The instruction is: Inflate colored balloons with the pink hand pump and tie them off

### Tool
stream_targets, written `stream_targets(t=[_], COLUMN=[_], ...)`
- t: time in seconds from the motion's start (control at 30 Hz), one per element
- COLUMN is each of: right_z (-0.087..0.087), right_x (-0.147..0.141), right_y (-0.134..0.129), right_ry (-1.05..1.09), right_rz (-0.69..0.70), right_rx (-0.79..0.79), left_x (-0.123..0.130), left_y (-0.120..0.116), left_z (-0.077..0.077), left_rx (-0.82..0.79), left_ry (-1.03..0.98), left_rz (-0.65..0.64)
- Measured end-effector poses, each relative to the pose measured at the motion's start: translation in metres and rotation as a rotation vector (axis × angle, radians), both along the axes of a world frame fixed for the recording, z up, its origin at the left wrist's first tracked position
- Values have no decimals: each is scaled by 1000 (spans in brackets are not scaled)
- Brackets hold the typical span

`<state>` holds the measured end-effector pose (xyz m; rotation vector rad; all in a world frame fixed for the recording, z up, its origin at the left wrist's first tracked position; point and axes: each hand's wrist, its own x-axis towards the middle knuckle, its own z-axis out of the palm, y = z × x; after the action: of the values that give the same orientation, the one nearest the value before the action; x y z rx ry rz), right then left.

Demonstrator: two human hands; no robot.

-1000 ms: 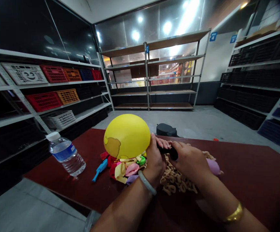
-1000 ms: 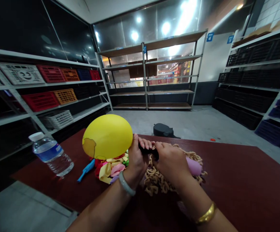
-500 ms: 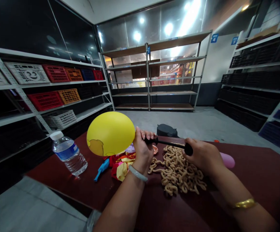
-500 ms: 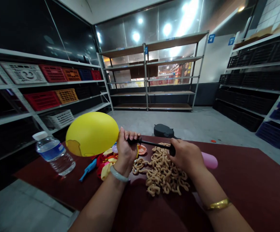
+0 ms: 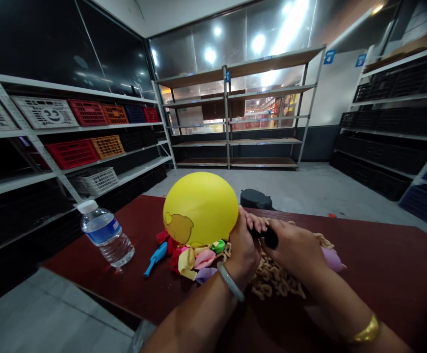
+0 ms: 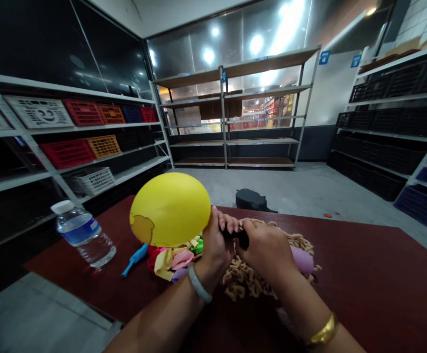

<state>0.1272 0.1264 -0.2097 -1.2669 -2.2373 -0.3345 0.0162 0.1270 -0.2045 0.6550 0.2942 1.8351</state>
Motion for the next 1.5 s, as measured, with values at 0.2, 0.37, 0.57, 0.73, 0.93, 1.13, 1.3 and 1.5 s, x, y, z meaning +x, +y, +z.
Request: stream_targets(t=[0.2,0.37,0.57,0.73,0.93,1.13,1.3,1.5], right_z=[0,0,-1,5,3,1,1,1], right_x=[20,41,32,13,2,14,39,43], right_y=[17,31,23,8,-1,13,30,29], right_ry=[-49,-102,-152,-137,-42,-27,-116,-151], right_rz=[18,-30,-99,-95,-22,37,-18,-101], right_rx=[4,43,42,49,-1,-32,1,34], left_x=[-41,-70,-55,-20,-2,-31,-68,-65], left_y=[4,13,23,17,5,5,15,22], left_z=[27,32,13,-3,-6,17,28,19], left_rx=[16,3,-35,-59,-4,12,-5,-13], left_ry=[-28,-85,-94,-75,6,-40,-105,-108], left_rz=[152,246,132,-48,-94,7,161,125])
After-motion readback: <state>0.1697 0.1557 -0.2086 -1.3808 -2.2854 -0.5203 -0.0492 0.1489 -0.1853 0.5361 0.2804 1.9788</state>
